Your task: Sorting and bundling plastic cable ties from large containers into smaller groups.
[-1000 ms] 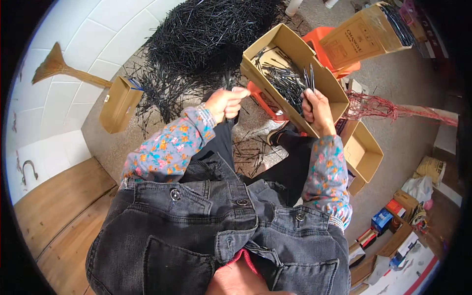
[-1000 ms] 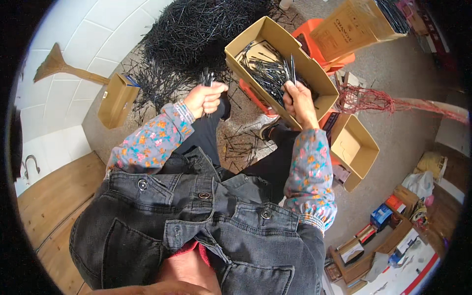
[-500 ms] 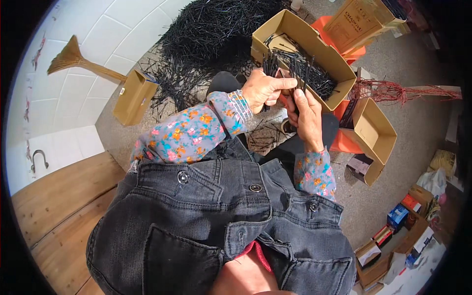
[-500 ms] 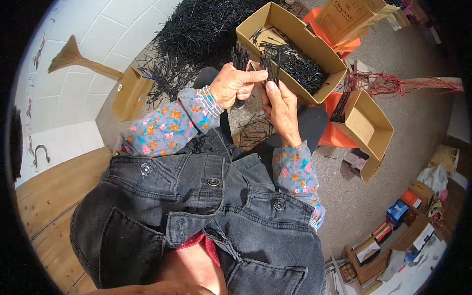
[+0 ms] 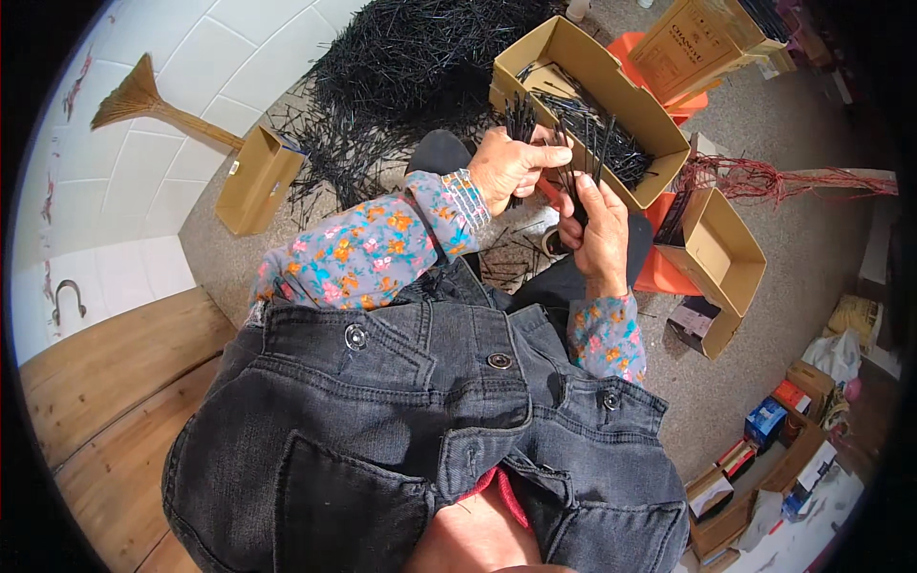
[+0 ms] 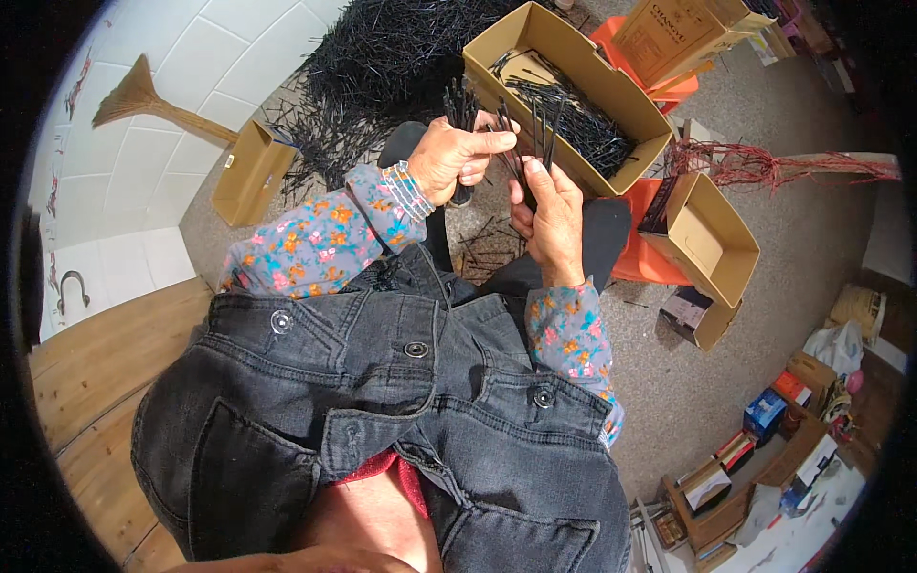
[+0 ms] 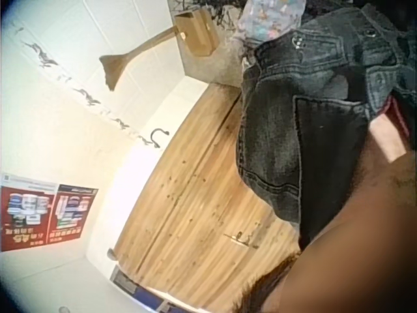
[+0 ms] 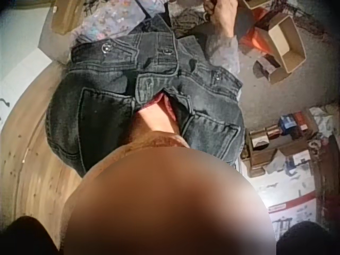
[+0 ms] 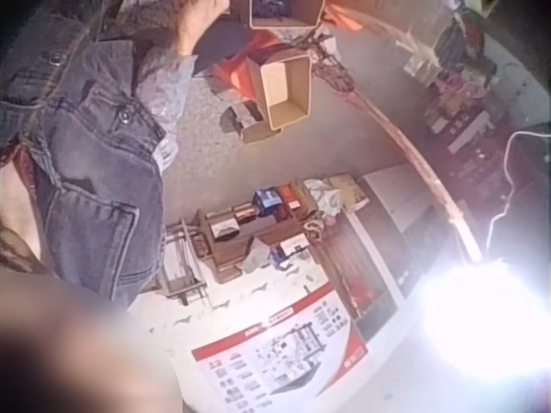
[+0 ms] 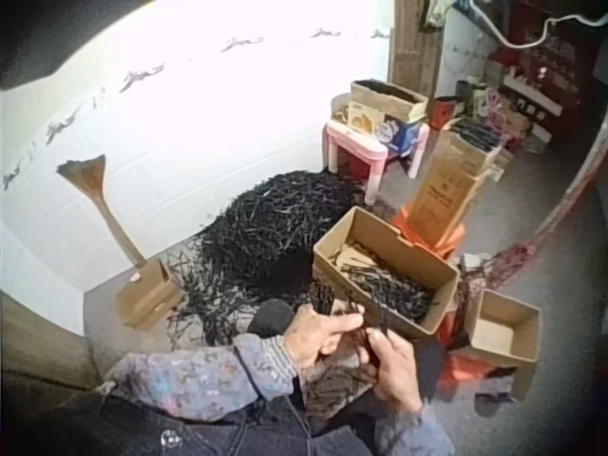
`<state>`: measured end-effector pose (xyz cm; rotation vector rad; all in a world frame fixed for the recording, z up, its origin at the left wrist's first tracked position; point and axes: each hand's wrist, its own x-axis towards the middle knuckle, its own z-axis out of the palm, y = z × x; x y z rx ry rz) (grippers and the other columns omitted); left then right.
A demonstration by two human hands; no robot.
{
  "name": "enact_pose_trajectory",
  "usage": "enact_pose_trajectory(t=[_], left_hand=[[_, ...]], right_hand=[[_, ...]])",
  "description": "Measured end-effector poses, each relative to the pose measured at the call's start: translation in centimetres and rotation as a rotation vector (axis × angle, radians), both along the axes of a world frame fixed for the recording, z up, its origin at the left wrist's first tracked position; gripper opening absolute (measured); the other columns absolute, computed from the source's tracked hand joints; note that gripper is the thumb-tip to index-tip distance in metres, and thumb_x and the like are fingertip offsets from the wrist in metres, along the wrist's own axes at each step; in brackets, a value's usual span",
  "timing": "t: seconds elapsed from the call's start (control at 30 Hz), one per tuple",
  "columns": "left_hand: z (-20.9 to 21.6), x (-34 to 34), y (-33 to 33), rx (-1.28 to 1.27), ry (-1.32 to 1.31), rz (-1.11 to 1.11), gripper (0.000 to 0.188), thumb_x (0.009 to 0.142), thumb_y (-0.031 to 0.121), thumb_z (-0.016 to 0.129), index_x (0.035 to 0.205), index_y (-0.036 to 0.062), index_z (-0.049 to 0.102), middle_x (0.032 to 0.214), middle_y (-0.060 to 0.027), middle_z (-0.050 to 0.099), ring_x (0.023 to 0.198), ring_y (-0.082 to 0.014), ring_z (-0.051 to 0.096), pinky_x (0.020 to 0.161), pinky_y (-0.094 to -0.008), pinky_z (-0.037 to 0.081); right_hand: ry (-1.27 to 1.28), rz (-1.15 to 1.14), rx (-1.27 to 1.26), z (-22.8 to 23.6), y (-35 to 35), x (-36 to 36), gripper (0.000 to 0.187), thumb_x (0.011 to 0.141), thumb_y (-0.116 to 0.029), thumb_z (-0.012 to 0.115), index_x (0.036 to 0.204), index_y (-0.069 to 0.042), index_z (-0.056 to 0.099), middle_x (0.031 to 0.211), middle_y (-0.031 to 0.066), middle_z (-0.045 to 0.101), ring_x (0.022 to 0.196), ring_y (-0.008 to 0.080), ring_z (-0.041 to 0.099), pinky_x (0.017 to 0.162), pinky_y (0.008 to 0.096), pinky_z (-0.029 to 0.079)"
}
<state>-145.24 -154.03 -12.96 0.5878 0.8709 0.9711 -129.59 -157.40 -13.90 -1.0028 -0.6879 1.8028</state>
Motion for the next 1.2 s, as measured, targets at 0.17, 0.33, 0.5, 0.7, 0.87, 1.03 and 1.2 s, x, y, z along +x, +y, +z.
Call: enact_pose_trajectory(t=[0.17, 0.33, 0.5, 0.7, 0.87, 1.03, 1.2], left_hand=[[-0.5, -0.2, 0.4, -0.002, 0.057, 0.052, 0.013, 0.078, 0.014, 0.071, 0.085, 0.0054, 0.063, 0.062, 0.0058, 0.051, 0.041, -0.0009, 0.034, 0.037, -0.0181, 0.023], [-0.5, -0.3, 0.4, -0.018, 0.039, 0.028, 0.015, 0.077, 0.016, 0.071, 0.085, 0.0059, 0.063, 0.062, 0.0062, 0.051, 0.039, -0.0014, 0.033, 0.037, -0.0182, 0.023], [-0.9, -1.3, 1.6, -0.024, 0.074, 0.094, 0.016, 0.082, 0.022, 0.066, 0.084, 0.0070, 0.061, 0.060, 0.0060, 0.049, 0.043, -0.0020, 0.037, 0.038, -0.0184, 0.025], [-0.4, -3.2, 2.7, -0.007, 0.081, 0.282, 0.024, 0.089, 0.031, 0.056, 0.081, 0.0080, 0.056, 0.056, 0.0055, 0.039, 0.052, -0.0043, 0.042, 0.041, -0.0192, 0.030], [-0.1, -2.6, 2.4, 0.064, 0.017, 0.229, 0.022, 0.089, 0.028, 0.057, 0.084, 0.0069, 0.054, 0.054, 0.0058, 0.035, 0.048, -0.0054, 0.040, 0.040, -0.0196, 0.031], [0.1, -2.5, 2.0, 0.004, 0.116, 0.107, 0.020, 0.088, 0.025, 0.059, 0.090, 0.0054, 0.056, 0.052, 0.0068, 0.034, 0.043, -0.0046, 0.036, 0.038, -0.0198, 0.030], [-0.1, -2.6, 2.0, 0.021, 0.138, 0.054, 0.022, 0.087, 0.022, 0.060, 0.099, 0.0042, 0.058, 0.051, 0.0083, 0.032, 0.041, -0.0034, 0.034, 0.036, -0.0194, 0.027]], right_hand=[[-0.017, 0.011, -0.021, -0.9, 0.0, 0.1, 0.020, 0.093, -0.022, 0.050, 0.095, -0.003, 0.055, 0.064, -0.0006, 0.048, 0.042, 0.0037, 0.032, 0.036, 0.0174, 0.025], [-0.036, 0.020, -0.029, -1.2, 0.1, -0.2, 0.020, 0.091, -0.023, 0.053, 0.095, -0.004, 0.057, 0.061, -0.0020, 0.047, 0.042, 0.0027, 0.033, 0.035, 0.0173, 0.024], [-0.143, -0.013, -0.025, -1.4, 0.1, 0.1, 0.019, 0.092, -0.023, 0.052, 0.091, -0.004, 0.058, 0.061, -0.0031, 0.048, 0.043, 0.0032, 0.035, 0.037, 0.0187, 0.026], [-0.556, -0.060, 0.282, -2.8, 0.1, -0.3, 0.023, 0.094, -0.022, 0.049, 0.088, -0.003, 0.059, 0.063, -0.0030, 0.050, 0.046, 0.0057, 0.039, 0.042, 0.0226, 0.030], [-0.834, -0.058, 0.480, -3.1, 0.1, -0.6, 0.027, 0.095, -0.024, 0.048, 0.089, -0.001, 0.060, 0.063, -0.0023, 0.051, 0.049, 0.0066, 0.039, 0.045, 0.0236, 0.030], [-0.517, -0.016, 0.197, -2.0, 0.1, -0.5, 0.033, 0.096, -0.029, 0.045, 0.092, -0.001, 0.060, 0.058, -0.0016, 0.048, 0.047, 0.0058, 0.036, 0.044, 0.0200, 0.028], [0.031, 0.209, -0.066, -1.3, 0.2, 0.7, 0.037, 0.096, -0.035, 0.043, 0.097, -0.002, 0.059, 0.056, -0.0030, 0.043, 0.046, 0.0044, 0.033, 0.043, 0.0182, 0.025]])
